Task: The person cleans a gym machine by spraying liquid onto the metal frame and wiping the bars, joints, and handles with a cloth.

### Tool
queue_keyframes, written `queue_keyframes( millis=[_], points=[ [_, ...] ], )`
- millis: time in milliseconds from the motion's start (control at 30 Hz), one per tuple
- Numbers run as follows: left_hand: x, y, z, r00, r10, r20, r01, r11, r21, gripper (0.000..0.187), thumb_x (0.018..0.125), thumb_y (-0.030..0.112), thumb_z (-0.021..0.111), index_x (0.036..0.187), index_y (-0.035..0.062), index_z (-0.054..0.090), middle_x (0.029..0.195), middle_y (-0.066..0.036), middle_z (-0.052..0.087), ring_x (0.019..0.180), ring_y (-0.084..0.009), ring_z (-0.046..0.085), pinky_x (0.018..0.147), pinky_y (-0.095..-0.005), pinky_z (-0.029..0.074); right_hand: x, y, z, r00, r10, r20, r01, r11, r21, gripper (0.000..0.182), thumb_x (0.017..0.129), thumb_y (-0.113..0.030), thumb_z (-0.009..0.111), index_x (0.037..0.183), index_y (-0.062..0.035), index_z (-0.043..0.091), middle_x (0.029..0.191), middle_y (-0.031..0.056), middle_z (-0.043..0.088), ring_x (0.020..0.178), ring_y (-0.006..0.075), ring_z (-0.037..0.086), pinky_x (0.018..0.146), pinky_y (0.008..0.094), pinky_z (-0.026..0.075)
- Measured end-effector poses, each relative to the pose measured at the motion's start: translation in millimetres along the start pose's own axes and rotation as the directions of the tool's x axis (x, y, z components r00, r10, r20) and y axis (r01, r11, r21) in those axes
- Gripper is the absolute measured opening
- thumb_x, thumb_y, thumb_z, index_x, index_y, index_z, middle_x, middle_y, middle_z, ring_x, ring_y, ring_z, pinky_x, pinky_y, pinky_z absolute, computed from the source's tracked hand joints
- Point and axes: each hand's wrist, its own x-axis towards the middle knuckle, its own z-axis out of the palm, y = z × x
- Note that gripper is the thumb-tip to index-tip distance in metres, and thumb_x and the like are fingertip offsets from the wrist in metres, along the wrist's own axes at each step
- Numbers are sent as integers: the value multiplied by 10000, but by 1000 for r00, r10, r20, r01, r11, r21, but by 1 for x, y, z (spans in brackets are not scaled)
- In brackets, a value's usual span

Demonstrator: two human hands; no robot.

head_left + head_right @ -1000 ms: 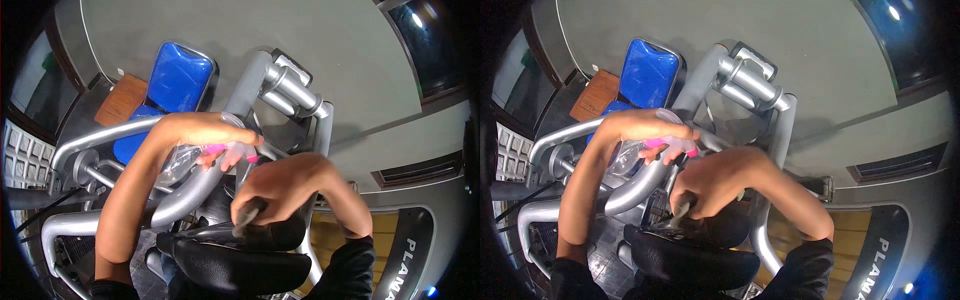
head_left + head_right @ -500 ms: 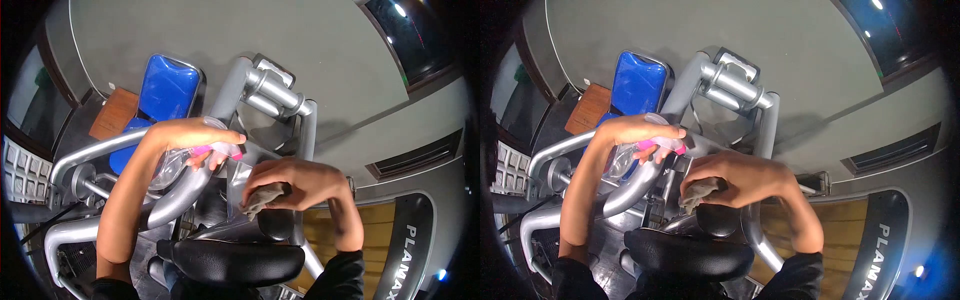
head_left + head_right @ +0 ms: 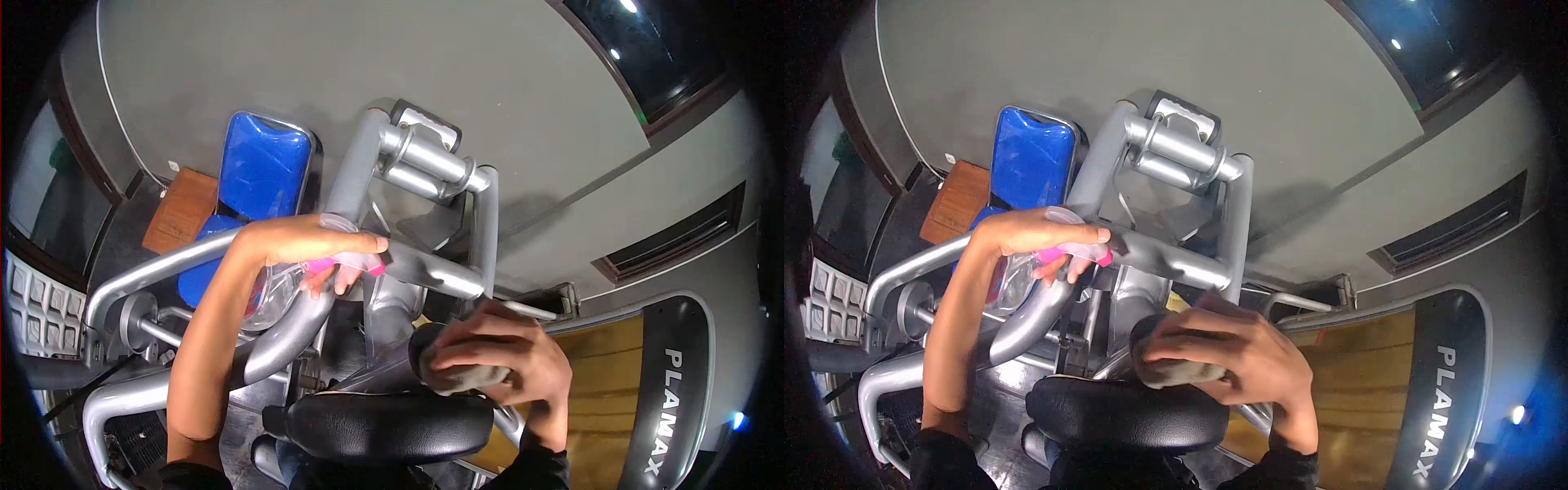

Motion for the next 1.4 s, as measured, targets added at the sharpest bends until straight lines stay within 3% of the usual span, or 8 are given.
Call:
queue_keyframes(
  millis=[233,400,467,633,967,1133,1300,1400],
  points=[
    [1,1,0,1000,8,21,-8,999,32,652,950,613,564,1056,-17,690,729,-90,646,408,-137,518,426,-287,488,-24,40,14,945,267,-186,-268,963,24,493,720,29,688,1199,-86,678,1108,134,685,1068,349,661,924,427,538],
    [3,-2,-1,1000,-10,-1,10,1000,11,637,955,599,566,1051,-18,691,726,-105,649,399,-133,511,434,-295,495,11,43,20,962,229,-146,-203,964,173,490,708,50,669,1182,-72,661,1102,125,686,1043,352,658,921,423,522],
    [3,-2,-2,1000,-23,7,23,999,23,665,946,624,558,1087,-14,679,721,-93,640,416,-139,513,440,-292,481,15,34,14,991,18,-133,0,991,137,529,663,36,687,1174,-95,673,1128,101,677,1064,332,653,912,417,534],
    [4,-2,-3,999,-33,14,33,998,47,694,942,645,546,1148,-8,662,707,-87,631,425,-141,503,444,-287,462,-14,8,11,990,33,-137,-12,989,148,514,590,38,720,1089,-85,735,1125,98,684,1059,313,670,933,402,534],
    [4,-3,-3,1000,-28,-11,28,999,16,646,966,589,554,1086,-36,661,714,-112,648,399,-138,503,445,-300,482,1,49,23,956,179,-231,-147,978,147,382,734,40,692,1105,-48,705,1051,125,698,964,312,674,849,401,526],
    [4,-5,-3,999,-31,-35,31,999,-11,602,975,553,569,1037,-37,667,734,-128,670,393,-133,514,452,-309,508,28,31,16,992,-24,-126,49,979,199,412,712,37,728,1102,-92,702,1045,93,698,944,308,663,826,392,519],
    [3,-4,-4,998,-33,-46,34,999,20,674,945,626,562,1095,-22,669,712,-109,652,403,-135,492,480,-313,505,2,17,15,986,-64,-151,80,991,104,397,724,14,726,1103,-100,692,1140,65,681,1032,292,664,881,412,538],
    [1,-4,-2,999,-13,-51,15,999,43,670,941,631,565,1072,-18,674,719,-104,657,410,-127,498,490,-316,513,-22,31,19,970,-32,-239,93,965,246,424,709,37,744,1109,-103,715,1170,56,685,1096,272,668,943,381,537]
  ],
)
